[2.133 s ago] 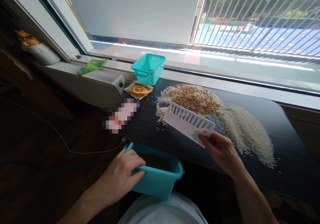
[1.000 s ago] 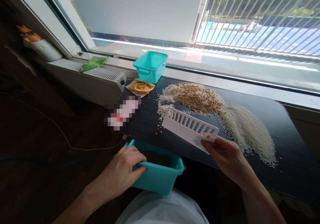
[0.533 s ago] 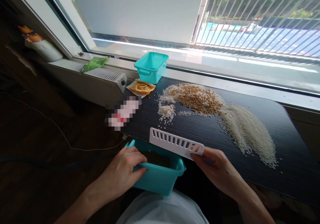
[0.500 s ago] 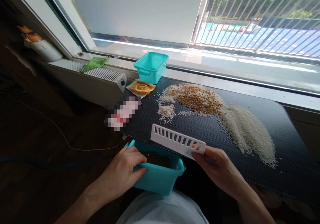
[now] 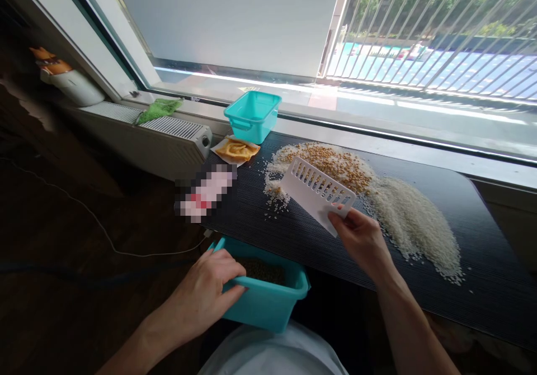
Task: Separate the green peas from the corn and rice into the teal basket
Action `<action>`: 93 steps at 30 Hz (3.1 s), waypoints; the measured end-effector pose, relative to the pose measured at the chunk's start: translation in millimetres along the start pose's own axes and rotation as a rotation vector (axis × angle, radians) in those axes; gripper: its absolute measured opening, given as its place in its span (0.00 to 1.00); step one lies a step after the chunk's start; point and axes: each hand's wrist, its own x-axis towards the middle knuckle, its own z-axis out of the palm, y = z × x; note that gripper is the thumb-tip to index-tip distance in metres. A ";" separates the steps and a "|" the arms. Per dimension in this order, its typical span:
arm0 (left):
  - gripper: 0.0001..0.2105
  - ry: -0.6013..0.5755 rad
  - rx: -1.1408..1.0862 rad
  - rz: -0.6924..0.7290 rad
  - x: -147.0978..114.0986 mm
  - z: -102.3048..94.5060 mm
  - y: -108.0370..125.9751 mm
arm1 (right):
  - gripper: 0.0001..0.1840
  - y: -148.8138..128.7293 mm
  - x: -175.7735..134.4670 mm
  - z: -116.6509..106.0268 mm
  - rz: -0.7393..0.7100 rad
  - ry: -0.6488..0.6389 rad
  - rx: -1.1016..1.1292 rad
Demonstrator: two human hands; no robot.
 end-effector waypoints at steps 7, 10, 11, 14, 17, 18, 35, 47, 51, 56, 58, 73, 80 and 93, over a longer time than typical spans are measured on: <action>0.07 -0.001 -0.002 0.008 -0.1 0.3 -1.5 | 0.17 -0.2 -1.2 0.0 0.012 -0.084 0.062; 0.08 0.008 -0.001 0.022 0.3 0.3 -2.4 | 0.17 -0.4 -0.6 0.8 0.017 -0.075 0.053; 0.08 0.009 0.001 0.026 0.3 0.2 -2.4 | 0.17 -1.1 -0.6 1.0 0.017 -0.084 0.056; 0.08 0.008 0.000 0.023 0.3 -0.5 -1.9 | 0.15 -5.3 -1.2 0.8 0.018 -0.128 0.079; 0.08 0.009 -0.001 0.018 0.1 -0.7 -1.2 | 0.15 -9.3 0.7 0.7 0.002 -0.132 0.085; 0.07 0.009 0.001 0.015 0.0 -0.6 -1.1 | 0.15 -10.1 2.5 1.1 -0.005 -0.126 0.080; 0.07 0.034 -0.015 -0.022 -2.4 -2.1 -8.0 | 0.15 -13.0 3.6 -1.9 -0.035 -0.146 0.018; 0.07 0.095 0.018 -0.021 -7.7 -7.3 -24.1 | 0.15 -16.6 -10.9 -5.2 -0.025 -0.180 0.091; 0.07 0.106 0.055 -0.059 -11.4 -13.5 -27.4 | 0.15 -22.5 -11.3 14.7 -0.085 -0.319 0.098; 0.07 0.148 0.072 -0.074 -15.4 -16.9 -30.0 | 0.15 -33.4 -13.8 52.6 -0.143 -0.457 0.061; 0.07 0.166 0.082 -0.069 -16.7 -17.5 -30.6 | 0.14 -38.9 -17.0 60.5 -0.166 -0.487 0.027; 0.07 0.098 0.064 -0.009 -14.4 -9.4 -21.9 | 0.14 -20.5 -16.0 -6.2 -0.075 -0.121 -0.096; 0.06 0.079 0.066 -0.013 -12.1 -7.1 -17.6 | 0.14 -12.7 -16.5 -1.9 -0.066 -0.144 -0.056; 0.06 0.077 0.049 -0.012 -11.7 -5.1 -21.8 | 0.14 -15.1 -17.3 -6.0 -0.101 -0.182 -0.046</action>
